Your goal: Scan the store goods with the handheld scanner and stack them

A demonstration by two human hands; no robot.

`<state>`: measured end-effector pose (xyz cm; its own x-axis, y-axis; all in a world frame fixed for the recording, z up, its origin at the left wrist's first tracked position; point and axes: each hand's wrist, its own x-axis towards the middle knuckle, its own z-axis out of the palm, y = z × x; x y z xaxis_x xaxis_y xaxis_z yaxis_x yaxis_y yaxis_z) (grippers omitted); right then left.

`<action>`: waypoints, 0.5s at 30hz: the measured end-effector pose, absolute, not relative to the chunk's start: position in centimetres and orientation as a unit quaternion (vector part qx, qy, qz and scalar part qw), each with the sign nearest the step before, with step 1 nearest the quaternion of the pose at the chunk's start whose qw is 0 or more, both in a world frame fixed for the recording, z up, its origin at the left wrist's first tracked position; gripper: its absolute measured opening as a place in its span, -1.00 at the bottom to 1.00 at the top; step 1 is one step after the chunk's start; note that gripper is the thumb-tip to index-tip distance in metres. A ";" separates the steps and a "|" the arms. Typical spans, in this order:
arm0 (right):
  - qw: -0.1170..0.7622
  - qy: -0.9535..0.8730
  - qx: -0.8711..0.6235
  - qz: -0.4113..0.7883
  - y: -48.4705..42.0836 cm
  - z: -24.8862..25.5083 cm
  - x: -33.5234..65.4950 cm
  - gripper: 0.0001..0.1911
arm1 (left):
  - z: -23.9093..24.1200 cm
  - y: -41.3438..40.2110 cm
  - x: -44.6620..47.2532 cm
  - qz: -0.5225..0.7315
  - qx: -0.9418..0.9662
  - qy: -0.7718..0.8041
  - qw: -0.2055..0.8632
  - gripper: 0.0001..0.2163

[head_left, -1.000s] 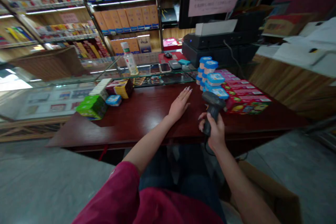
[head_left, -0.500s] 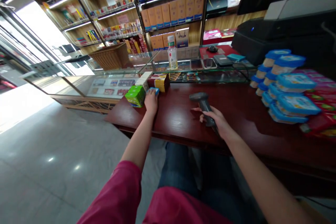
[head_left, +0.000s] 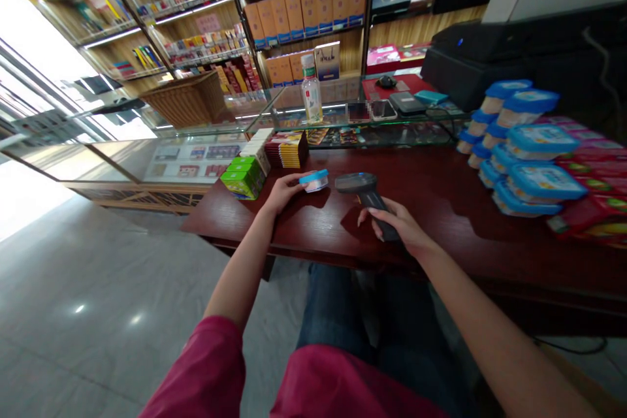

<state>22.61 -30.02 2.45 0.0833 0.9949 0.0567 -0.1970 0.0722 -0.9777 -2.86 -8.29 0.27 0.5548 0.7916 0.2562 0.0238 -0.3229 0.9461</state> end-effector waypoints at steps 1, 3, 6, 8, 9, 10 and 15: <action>0.582 -0.446 -0.450 0.510 -30.0 2.4 22.6 -0.56 | 0.2 -8.2 -2.9 0.378 0.713 0.289 0.514 -0.46; 0.581 -0.453 -0.453 0.502 -30.0 2.3 22.6 -0.55 | 0.1 -8.0 -3.0 0.375 0.708 0.297 0.520 -0.46; 0.581 -0.463 -0.454 0.492 -29.9 2.1 22.6 -0.55 | 0.0 -8.0 -3.1 0.376 0.708 0.306 0.514 -0.47; 0.584 -0.466 -0.452 0.488 -29.8 1.9 22.6 -0.54 | -0.1 -8.1 -3.0 0.376 0.710 0.312 0.508 -0.48; 0.584 -0.466 -0.451 0.488 -29.8 1.9 22.6 -0.53 | -0.1 -8.1 -2.9 0.375 0.712 0.314 0.504 -0.48; 0.585 -0.466 -0.449 0.488 -29.8 1.8 22.6 -0.53 | -0.1 -8.1 -2.9 0.372 0.716 0.315 0.501 -0.48; 0.603 -0.450 -0.436 0.494 -29.8 1.8 22.5 -0.55 | 0.5 -8.4 -2.7 0.374 0.714 0.325 0.495 -0.46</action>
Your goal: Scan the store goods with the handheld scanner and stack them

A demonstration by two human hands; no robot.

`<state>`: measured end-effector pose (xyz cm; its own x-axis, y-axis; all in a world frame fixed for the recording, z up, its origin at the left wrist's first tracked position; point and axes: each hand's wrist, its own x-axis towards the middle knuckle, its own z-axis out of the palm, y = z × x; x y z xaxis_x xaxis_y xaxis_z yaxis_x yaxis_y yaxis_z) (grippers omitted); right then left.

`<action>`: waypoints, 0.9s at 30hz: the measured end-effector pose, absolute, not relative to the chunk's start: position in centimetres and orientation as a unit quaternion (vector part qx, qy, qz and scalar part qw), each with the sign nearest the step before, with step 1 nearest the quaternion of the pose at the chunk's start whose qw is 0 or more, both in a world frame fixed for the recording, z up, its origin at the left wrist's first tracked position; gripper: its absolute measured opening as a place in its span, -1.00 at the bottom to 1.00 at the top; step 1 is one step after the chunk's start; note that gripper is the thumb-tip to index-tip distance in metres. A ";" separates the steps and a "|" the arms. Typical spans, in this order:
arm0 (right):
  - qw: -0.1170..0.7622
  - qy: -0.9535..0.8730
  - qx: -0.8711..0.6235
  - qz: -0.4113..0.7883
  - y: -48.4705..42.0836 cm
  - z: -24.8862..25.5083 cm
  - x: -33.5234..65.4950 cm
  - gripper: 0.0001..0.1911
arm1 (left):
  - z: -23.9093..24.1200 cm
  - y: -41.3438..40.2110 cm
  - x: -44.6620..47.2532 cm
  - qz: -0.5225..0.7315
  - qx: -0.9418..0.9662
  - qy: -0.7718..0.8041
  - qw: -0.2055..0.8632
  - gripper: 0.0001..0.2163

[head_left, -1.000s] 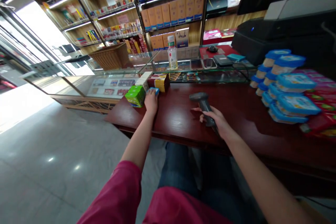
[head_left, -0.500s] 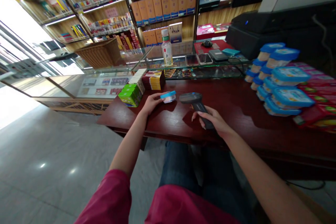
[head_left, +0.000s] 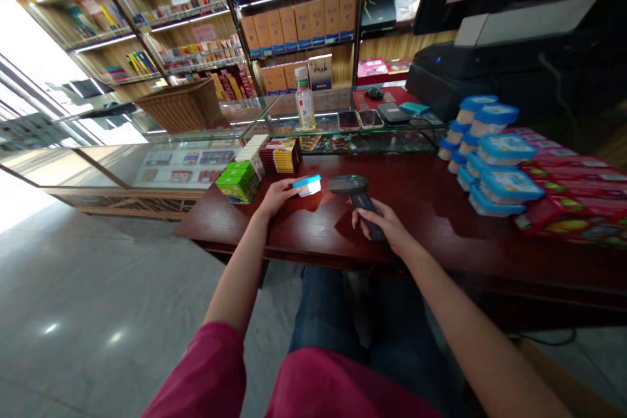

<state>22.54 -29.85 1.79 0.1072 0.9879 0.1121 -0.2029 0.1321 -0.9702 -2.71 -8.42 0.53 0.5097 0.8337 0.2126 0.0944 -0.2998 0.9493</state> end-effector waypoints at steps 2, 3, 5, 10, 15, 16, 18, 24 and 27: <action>0.619 -0.441 -0.433 0.485 -29.9 1.7 22.5 -0.56 | 1.0 -9.0 -2.7 0.378 0.717 0.334 0.481 -0.46; 0.632 -0.432 -0.434 0.475 -30.0 1.7 22.5 -0.56 | 1.3 -9.4 -2.6 0.381 0.720 0.337 0.473 -0.47; 0.673 -0.401 -0.439 0.440 -30.5 1.6 22.6 -0.55 | 1.6 -10.3 -2.0 0.386 0.728 0.334 0.457 -0.47; 0.770 -0.310 -0.458 0.319 -33.2 1.2 24.0 -0.53 | 1.7 -13.6 3.5 0.401 0.757 0.302 0.419 -0.59; 0.817 -0.231 -0.500 0.173 -37.4 1.4 26.7 -0.58 | 3.8 -18.7 14.2 0.436 0.776 0.213 0.403 -0.69; 0.821 -0.219 -0.506 0.149 -38.2 1.5 27.2 -0.60 | 4.4 -19.7 16.6 0.439 0.783 0.183 0.402 -0.69; 0.824 -0.197 -0.519 0.113 -39.9 1.6 28.1 -0.63 | 5.6 -21.8 21.2 0.440 0.796 0.135 0.393 -0.67; 0.838 -0.123 -0.527 0.063 -43.6 1.1 29.7 -0.61 | 7.2 -26.3 31.3 0.379 0.859 0.089 0.333 -0.63; 0.840 -0.116 -0.526 0.056 -44.4 0.7 30.0 -0.63 | 6.9 -27.5 34.0 0.363 0.872 0.102 0.313 -0.60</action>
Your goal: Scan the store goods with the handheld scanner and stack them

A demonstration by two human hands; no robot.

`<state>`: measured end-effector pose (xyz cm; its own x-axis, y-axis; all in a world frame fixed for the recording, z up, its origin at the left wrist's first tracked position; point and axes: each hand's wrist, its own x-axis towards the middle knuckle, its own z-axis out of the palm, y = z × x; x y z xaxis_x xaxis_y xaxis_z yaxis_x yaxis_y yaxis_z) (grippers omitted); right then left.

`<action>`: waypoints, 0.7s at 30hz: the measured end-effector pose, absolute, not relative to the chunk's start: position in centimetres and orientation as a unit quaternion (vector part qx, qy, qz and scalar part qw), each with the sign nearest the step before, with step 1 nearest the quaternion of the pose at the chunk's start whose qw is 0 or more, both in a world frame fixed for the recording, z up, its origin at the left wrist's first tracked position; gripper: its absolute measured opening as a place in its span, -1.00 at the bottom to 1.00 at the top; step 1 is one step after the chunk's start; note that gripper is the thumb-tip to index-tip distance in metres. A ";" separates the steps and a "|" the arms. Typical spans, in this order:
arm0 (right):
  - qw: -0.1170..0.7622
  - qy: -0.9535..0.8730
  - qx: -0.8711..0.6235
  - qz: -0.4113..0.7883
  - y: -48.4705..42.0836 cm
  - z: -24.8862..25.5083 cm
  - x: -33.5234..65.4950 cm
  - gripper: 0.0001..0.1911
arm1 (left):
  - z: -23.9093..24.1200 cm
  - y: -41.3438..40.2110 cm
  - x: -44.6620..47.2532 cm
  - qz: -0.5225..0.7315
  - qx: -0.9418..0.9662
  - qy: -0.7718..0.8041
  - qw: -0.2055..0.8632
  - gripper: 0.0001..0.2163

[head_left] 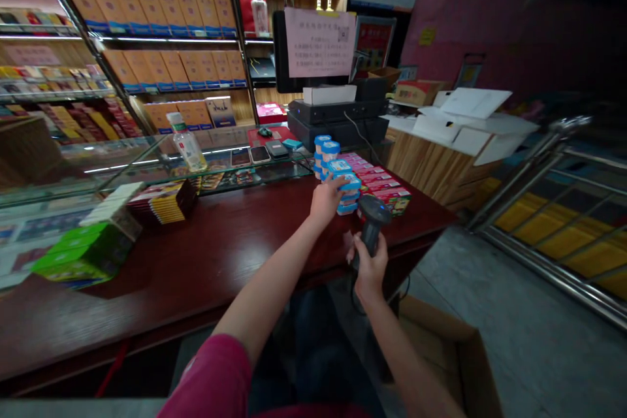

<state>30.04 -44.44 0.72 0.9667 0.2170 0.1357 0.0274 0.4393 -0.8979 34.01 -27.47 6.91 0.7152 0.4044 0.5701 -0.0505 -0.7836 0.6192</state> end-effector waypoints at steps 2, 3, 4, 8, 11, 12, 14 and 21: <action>0.840 -0.115 -0.527 0.059 -44.6 0.7 30.1 -0.65 | 6.6 -27.9 35.1 0.360 0.876 0.105 0.303 -0.57; 0.841 -0.112 -0.526 0.060 -44.6 0.7 30.1 -0.65 | 6.4 -28.1 35.5 0.359 0.878 0.104 0.300 -0.58; 0.842 -0.111 -0.524 0.062 -44.4 0.8 30.1 -0.66 | 6.2 -28.1 35.7 0.356 0.880 0.100 0.298 -0.59; 0.842 -0.123 -0.519 0.082 -42.9 1.6 29.2 -0.65 | 5.4 -27.2 34.5 0.361 0.883 0.044 0.297 -0.47; 0.840 -0.153 -0.506 0.121 -40.9 2.2 27.8 -0.64 | 4.8 -24.9 30.5 0.385 0.878 0.027 0.281 -0.34; 0.835 -0.172 -0.502 0.145 -40.3 2.5 27.2 -0.65 | 4.6 -23.8 28.5 0.390 0.881 0.041 0.265 -0.33; 0.815 -0.214 -0.496 0.209 -38.9 2.9 26.1 -0.66 | 4.5 -21.3 23.4 0.392 0.890 0.089 0.214 -0.33; 0.621 -0.390 -0.484 0.478 -32.9 3.8 23.5 -0.66 | 6.8 -14.3 0.4 0.369 0.845 0.385 -0.030 -0.25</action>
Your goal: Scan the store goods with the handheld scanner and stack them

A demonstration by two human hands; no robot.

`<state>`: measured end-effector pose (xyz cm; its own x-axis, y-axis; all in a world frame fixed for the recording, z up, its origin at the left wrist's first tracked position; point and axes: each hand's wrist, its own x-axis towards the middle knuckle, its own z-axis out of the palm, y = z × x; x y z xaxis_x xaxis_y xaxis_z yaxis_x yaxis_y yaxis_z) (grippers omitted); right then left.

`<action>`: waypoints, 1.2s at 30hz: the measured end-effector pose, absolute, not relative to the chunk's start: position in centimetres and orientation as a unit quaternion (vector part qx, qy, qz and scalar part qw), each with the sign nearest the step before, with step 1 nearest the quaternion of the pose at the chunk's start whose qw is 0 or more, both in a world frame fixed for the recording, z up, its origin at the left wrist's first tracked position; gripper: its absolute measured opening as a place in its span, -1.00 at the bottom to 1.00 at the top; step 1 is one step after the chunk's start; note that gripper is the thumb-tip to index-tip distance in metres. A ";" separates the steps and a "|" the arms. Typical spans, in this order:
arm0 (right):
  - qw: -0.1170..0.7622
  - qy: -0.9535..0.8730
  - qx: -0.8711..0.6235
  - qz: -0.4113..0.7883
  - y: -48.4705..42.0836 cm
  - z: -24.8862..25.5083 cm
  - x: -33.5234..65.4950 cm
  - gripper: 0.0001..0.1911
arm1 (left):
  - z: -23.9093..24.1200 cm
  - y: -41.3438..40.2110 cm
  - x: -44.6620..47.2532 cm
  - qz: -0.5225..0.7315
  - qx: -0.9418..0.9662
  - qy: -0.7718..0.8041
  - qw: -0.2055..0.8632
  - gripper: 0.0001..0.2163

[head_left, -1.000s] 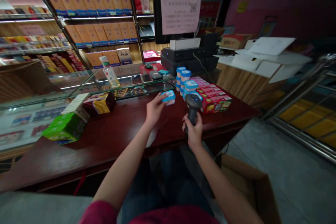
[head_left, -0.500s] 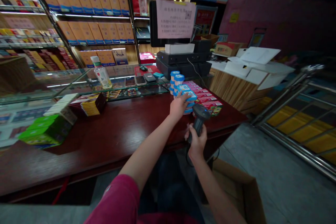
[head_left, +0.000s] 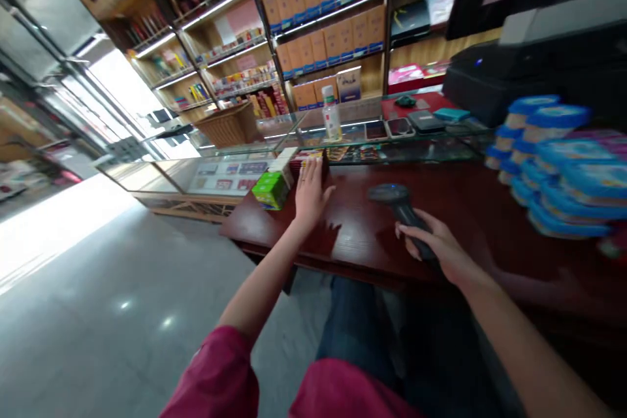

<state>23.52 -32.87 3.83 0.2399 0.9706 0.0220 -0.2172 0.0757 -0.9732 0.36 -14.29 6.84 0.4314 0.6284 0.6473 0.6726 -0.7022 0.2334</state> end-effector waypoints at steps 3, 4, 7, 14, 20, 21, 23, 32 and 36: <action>0.574 -0.428 -0.436 0.545 -30.6 3.8 21.9 -0.70 | 7.9 -13.1 -7.8 -0.324 -0.780 -0.526 0.101 -0.23; 0.567 -0.429 -0.423 0.562 -30.1 3.7 21.3 -0.71 | 7.9 -12.8 -9.8 -0.303 -0.764 -0.559 0.113 -0.23; 0.559 -0.421 -0.415 0.582 -29.2 3.0 20.3 -0.73 | 7.0 -12.0 -13.9 -0.266 -0.741 -0.606 0.118 -0.24; 0.549 -0.430 -0.436 0.570 -29.1 2.1 20.5 -0.75 | 2.7 -11.2 -14.6 -0.390 -0.701 -0.596 0.011 -0.29; 0.572 -0.401 -0.435 0.568 -29.3 2.9 20.0 -0.70 | 1.5 -10.7 -13.5 -0.550 -0.613 -0.567 -0.021 -0.42; 0.575 -0.398 -0.435 0.568 -29.3 3.0 20.0 -0.70 | 1.4 -10.8 -13.3 -0.570 -0.598 -0.562 -0.029 -0.43; 0.578 -0.395 -0.431 0.569 -29.3 3.0 20.0 -0.70 | 1.2 -11.3 -12.8 -0.614 -0.565 -0.547 -0.066 -0.47; 0.537 -0.470 -0.384 0.586 -29.9 2.2 20.4 -0.68 | 0.1 -15.3 -6.0 -0.643 -0.559 -0.437 -0.287 -0.54; 0.532 -0.480 -0.380 0.584 -29.9 2.0 20.4 -0.68 | 0.3 -16.3 -3.5 -0.641 -0.576 -0.427 -0.275 -0.56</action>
